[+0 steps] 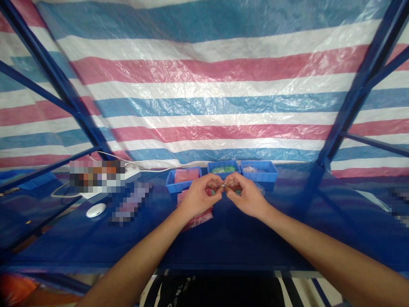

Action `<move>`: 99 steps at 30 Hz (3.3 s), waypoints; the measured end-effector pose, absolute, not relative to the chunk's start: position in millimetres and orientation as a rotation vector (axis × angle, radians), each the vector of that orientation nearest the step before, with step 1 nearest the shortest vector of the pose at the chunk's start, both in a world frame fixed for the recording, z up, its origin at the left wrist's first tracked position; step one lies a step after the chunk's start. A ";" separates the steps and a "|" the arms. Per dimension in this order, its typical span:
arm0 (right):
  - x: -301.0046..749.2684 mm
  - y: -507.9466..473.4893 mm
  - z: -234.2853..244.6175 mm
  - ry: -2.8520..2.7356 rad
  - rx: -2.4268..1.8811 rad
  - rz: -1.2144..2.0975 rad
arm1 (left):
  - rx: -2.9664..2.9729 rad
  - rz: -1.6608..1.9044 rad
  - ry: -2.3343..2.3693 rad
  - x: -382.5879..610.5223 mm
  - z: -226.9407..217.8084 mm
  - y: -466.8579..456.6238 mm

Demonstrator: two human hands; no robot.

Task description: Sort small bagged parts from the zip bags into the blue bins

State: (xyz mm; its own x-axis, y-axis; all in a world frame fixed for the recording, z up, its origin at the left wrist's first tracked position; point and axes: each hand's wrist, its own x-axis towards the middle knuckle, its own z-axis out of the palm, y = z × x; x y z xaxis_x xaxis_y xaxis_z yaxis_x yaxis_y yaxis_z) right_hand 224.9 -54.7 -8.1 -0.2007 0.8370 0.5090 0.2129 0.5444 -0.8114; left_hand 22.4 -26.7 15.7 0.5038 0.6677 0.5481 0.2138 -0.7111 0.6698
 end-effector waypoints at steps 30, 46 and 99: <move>232.2 -45.9 -13.6 -1.754 -0.894 0.655 | 2.382 1.186 0.801 16.6 19.2 -22.8; 231.8 -49.7 -9.3 -1.776 -0.830 0.631 | 2.372 1.242 0.811 17.2 19.3 -19.4; 227.9 -51.0 -11.4 -1.711 -0.978 0.742 | 2.390 1.152 0.784 16.1 23.9 -26.4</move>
State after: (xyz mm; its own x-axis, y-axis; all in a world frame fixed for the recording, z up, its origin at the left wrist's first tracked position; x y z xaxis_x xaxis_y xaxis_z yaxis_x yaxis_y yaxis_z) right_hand 227.9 -51.0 -11.4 -0.1839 0.8731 0.4516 0.2664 0.4865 -0.8321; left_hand 16.1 -26.4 23.9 0.5103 0.6254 0.5903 0.3200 -0.7752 0.5446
